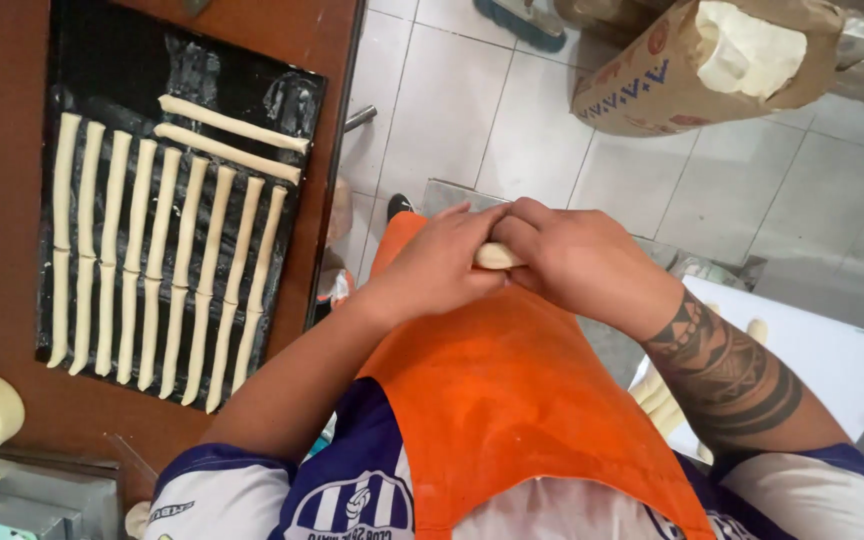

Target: Cutting long strips of dough into smaller segments using a metal scraper and then arranging and shaping dough pieces on a wooden board.

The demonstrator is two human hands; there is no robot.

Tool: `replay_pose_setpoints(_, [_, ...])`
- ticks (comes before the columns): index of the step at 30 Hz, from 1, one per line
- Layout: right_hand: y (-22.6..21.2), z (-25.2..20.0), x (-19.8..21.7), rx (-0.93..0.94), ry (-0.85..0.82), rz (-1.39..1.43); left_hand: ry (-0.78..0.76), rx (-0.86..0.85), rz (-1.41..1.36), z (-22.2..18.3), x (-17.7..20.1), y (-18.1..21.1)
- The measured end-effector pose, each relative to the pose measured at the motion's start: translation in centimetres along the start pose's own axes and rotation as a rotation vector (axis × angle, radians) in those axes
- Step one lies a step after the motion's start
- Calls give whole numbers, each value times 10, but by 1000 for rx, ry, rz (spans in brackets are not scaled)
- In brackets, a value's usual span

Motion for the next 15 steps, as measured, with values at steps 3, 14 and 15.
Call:
replay_pose_setpoints(3, [19,-25,9,-39,27,-262,-40,99,-10,3,7,23])
replay_pose_setpoints(14, [37,-61,-5,-23,159,-667,-61,255,206,18,-14,56])
replay_pose_setpoints(15, [41,-64,-6,-33,162,-676,-21,202,263,14,-10,63])
Point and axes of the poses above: each hand's wrist, its own z-axis towards the middle knuckle, its own x-axis out of the back of the hand, y = z × x, the point moved 1 cm from there along z, towards the middle knuckle, and after that the axes turned 10 degrees about -y, right-handed, at the moved point
